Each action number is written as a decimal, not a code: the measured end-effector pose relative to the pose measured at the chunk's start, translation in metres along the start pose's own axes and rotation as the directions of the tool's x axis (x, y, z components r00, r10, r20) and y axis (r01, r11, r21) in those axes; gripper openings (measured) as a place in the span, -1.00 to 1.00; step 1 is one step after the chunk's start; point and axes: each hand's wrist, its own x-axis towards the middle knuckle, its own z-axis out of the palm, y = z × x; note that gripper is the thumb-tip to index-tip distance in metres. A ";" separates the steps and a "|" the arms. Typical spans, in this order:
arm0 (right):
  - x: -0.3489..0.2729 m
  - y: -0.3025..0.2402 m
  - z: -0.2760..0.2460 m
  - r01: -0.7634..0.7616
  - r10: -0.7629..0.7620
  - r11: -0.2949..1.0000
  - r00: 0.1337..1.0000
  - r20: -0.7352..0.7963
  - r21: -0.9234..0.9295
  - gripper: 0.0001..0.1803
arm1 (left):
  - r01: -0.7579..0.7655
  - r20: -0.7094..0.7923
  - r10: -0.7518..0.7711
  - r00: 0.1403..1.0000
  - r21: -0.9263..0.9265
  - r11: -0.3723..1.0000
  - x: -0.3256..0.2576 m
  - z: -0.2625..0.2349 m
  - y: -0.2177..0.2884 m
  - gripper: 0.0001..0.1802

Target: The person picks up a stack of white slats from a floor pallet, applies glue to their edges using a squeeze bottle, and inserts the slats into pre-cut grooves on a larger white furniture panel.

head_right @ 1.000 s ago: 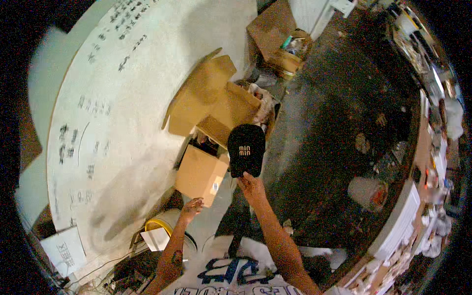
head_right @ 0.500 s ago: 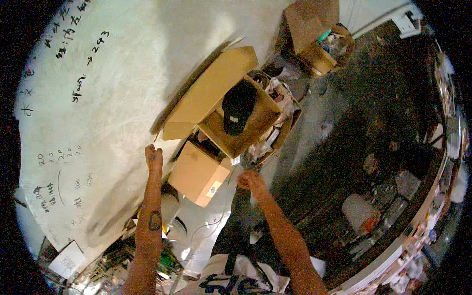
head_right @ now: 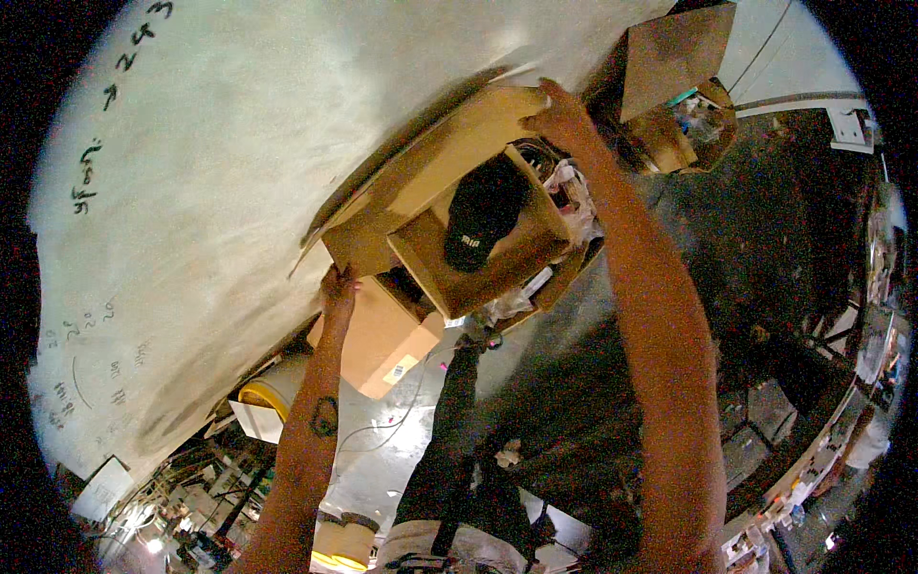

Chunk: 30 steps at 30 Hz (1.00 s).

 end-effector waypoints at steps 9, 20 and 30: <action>-0.017 0.018 0.025 0.026 -0.032 0.842 0.999 -0.002 -0.538 -0.41 | 0.069 0.079 -0.048 0.996 -0.296 0.953 -0.020 0.088 -0.054 -0.56; -0.230 0.265 0.128 -0.387 0.452 0.827 0.889 0.074 -0.409 -0.46 | -0.309 0.537 -0.395 0.745 0.803 0.510 -0.185 0.100 -0.166 -0.51; -0.739 0.225 0.121 -0.475 0.661 0.070 0.681 0.315 0.877 -0.71 | -0.538 0.483 0.240 0.842 0.721 0.436 -0.214 0.076 -0.119 -0.64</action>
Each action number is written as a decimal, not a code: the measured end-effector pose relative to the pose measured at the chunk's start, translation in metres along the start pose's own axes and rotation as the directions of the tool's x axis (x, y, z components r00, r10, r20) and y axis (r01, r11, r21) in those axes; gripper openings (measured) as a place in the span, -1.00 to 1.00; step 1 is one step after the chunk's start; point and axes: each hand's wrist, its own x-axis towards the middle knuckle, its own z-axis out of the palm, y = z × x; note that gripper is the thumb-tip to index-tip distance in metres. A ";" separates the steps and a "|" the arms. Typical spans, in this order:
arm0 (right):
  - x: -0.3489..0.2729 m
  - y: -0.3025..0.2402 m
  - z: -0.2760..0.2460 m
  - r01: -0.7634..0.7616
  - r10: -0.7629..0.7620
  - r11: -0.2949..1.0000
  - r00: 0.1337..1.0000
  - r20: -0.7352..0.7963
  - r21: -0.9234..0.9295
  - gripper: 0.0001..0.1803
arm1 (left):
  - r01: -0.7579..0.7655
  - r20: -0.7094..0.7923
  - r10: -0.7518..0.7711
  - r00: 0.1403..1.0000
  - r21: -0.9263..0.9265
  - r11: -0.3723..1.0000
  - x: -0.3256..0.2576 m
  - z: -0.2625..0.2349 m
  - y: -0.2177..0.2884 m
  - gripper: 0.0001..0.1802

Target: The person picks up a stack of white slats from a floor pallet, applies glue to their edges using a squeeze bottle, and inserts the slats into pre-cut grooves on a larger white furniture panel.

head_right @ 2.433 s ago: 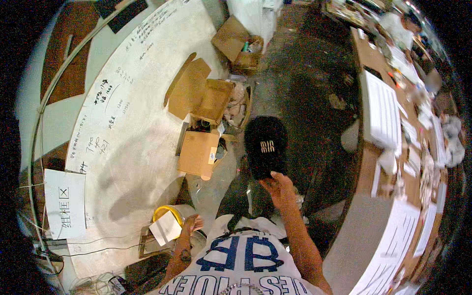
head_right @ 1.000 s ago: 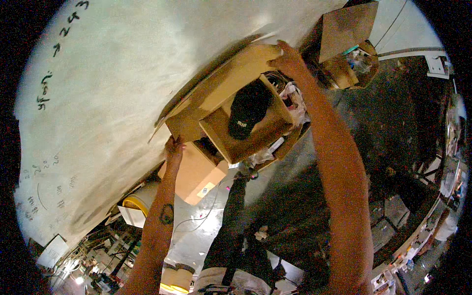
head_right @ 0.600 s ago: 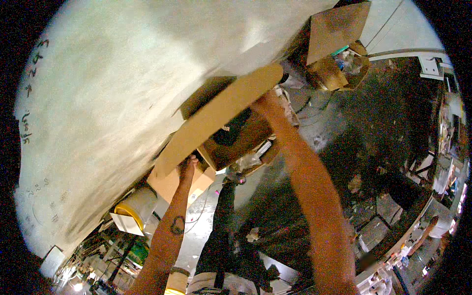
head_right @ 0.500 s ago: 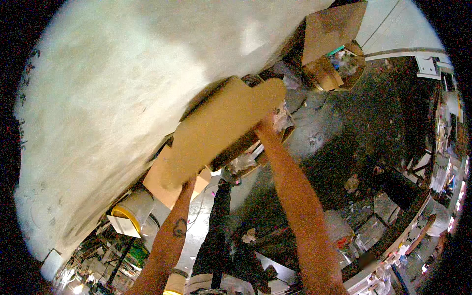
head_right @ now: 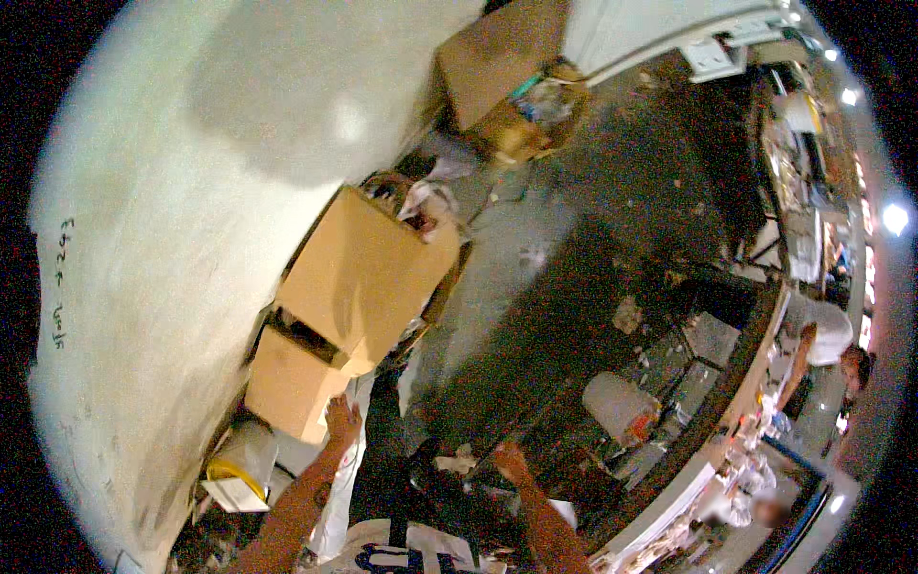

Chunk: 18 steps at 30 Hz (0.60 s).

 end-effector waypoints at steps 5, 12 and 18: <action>-0.147 0.045 0.073 -0.088 -0.002 0.975 0.914 -0.406 -0.202 -0.59 | -0.314 -0.005 0.319 0.948 0.175 0.933 0.138 0.025 0.063 -0.66; -0.254 0.177 0.144 -0.378 0.198 0.909 0.765 -0.613 -0.177 -0.50 | -0.455 0.225 0.402 0.888 0.302 0.837 0.183 0.069 0.116 -0.69; -0.281 0.245 0.200 -0.208 0.306 0.952 0.677 -0.670 0.224 -0.61 | -0.739 0.406 0.667 0.625 0.030 0.674 0.073 0.059 0.159 -0.71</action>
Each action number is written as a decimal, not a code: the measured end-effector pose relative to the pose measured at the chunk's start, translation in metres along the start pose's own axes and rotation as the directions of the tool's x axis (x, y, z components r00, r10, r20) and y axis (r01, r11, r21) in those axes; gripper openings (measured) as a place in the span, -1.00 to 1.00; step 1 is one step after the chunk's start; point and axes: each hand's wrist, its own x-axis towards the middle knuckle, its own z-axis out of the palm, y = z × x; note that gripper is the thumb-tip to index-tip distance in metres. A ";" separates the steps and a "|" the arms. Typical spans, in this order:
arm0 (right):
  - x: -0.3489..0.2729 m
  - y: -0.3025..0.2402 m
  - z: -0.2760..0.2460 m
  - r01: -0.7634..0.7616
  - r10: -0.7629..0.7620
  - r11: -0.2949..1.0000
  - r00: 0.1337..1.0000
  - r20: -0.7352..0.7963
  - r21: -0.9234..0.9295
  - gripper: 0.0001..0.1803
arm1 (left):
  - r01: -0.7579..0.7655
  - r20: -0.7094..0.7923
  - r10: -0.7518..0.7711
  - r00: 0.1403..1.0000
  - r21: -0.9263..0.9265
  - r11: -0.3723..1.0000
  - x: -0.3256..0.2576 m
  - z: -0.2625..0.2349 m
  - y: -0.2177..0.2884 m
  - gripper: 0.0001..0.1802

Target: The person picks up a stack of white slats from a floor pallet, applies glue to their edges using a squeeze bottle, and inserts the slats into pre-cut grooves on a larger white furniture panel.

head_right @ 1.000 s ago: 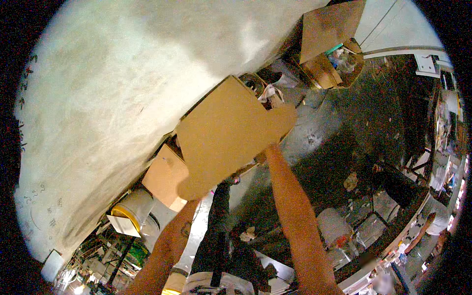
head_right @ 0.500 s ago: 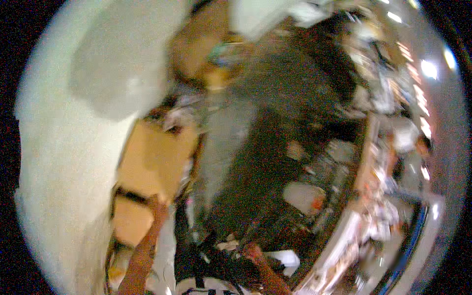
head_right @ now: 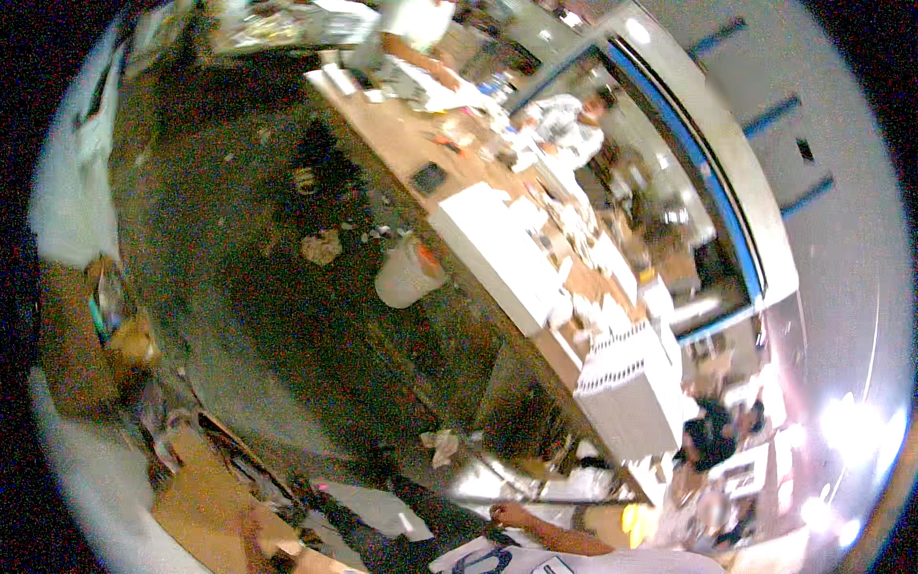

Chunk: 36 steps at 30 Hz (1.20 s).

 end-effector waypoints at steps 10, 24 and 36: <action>0.020 0.058 0.014 0.194 -0.177 0.969 0.977 -0.120 0.153 -0.68 | -0.032 0.761 0.260 0.594 -0.301 0.953 -0.076 0.054 0.246 -0.74; 0.189 0.118 -0.093 0.258 -0.348 0.928 0.857 -0.381 -0.268 -0.73 | 0.115 0.738 0.214 0.640 -0.368 0.923 0.065 0.042 0.480 -0.76; 0.078 -0.094 -0.318 0.648 -0.533 0.275 0.718 -0.449 0.710 -0.59 | -0.349 0.261 0.672 0.693 -0.694 0.629 0.029 -0.045 0.784 -0.58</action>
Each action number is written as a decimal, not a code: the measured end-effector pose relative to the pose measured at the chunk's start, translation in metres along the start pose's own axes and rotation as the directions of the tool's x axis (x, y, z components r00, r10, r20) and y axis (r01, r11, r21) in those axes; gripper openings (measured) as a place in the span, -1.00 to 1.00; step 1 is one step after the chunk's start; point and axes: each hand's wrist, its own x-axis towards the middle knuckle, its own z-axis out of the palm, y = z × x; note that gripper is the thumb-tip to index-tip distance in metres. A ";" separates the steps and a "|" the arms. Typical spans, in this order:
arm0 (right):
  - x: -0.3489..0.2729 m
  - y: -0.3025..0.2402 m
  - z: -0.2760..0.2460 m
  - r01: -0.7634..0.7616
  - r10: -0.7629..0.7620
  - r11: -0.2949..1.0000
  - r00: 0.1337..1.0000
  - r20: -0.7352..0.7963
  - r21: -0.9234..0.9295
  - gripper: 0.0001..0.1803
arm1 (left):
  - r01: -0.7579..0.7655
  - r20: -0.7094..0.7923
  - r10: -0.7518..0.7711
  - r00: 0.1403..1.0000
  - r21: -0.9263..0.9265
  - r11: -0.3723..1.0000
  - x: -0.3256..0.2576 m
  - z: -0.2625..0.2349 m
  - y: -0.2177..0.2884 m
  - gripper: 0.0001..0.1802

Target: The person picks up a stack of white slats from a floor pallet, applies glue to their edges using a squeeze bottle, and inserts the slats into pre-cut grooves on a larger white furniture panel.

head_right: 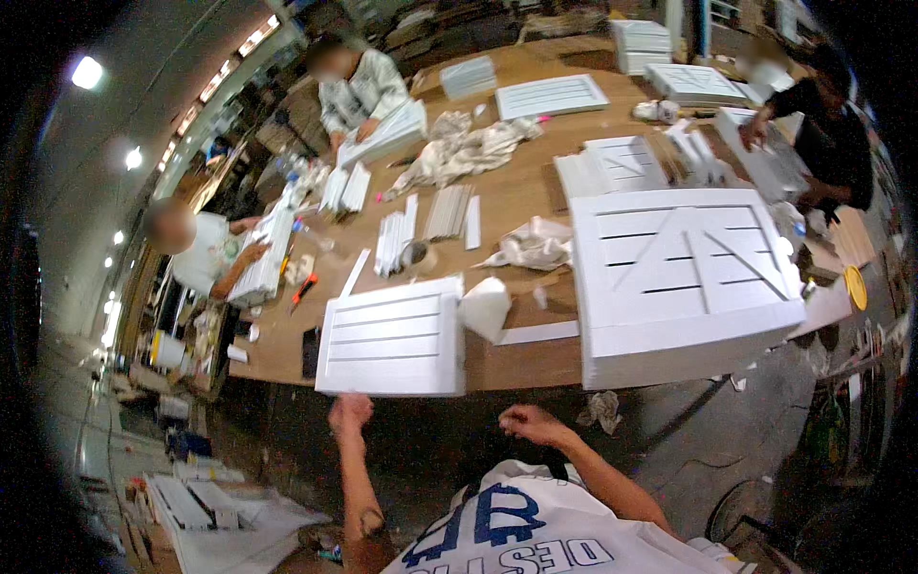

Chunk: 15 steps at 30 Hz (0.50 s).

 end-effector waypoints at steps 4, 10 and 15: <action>0.046 -0.010 0.022 0.061 -0.084 0.995 0.937 -0.339 -0.079 -0.60 | -0.046 -0.216 0.050 0.975 0.023 0.999 0.117 -0.064 0.020 -0.53; 0.132 -0.047 0.058 -0.004 -0.117 0.985 0.729 -0.675 -0.175 -0.43 | -0.022 -0.004 0.031 1.000 0.612 0.790 0.246 -0.110 -0.010 -0.32; 0.172 -0.070 0.097 -0.134 0.099 0.991 0.678 -0.728 0.011 -0.33 | 0.205 0.284 -0.283 0.916 0.277 0.939 0.283 -0.127 -0.062 -0.39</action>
